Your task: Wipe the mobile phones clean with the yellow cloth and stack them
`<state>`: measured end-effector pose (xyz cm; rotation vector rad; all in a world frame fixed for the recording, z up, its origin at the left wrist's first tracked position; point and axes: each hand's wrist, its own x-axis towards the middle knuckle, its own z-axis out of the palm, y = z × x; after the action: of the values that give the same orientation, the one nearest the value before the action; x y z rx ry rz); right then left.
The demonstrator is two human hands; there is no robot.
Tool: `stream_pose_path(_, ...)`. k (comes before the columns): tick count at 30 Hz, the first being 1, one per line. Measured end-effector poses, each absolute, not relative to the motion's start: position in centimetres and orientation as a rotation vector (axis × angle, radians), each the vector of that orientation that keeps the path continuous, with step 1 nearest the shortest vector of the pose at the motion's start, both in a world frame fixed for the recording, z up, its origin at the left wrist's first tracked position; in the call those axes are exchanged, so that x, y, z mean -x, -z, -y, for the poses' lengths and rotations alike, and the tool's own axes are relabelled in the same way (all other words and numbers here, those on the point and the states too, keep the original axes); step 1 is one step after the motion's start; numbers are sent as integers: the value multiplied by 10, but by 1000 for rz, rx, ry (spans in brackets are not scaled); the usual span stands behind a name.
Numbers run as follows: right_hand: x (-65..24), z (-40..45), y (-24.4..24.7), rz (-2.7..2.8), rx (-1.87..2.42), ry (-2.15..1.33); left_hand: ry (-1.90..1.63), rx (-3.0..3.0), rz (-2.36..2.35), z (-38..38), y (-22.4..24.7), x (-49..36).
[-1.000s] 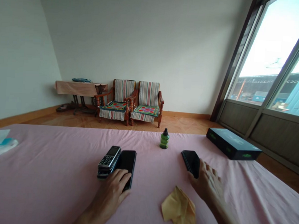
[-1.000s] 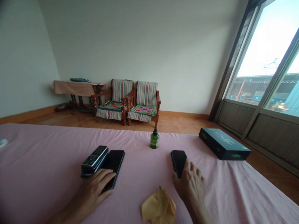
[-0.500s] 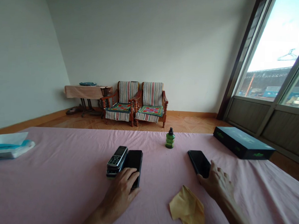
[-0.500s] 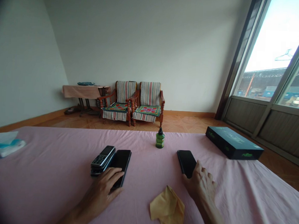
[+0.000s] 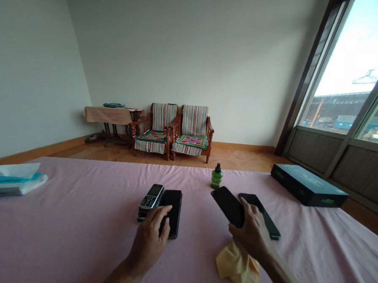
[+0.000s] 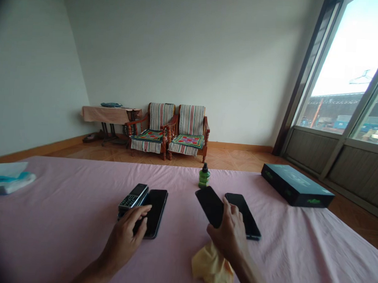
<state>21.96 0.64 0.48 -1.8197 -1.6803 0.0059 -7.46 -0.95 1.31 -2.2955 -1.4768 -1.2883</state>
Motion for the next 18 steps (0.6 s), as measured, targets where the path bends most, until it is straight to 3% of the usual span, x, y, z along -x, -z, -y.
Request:
stream_pose_path(4,-164,-11,-4,1702,1624,-308,1299,2272,1494,11,-17,76)
stream_pose_path(18,-62,-26,15,1665,1422,-379,1318,2231,1491,8,-13,79)
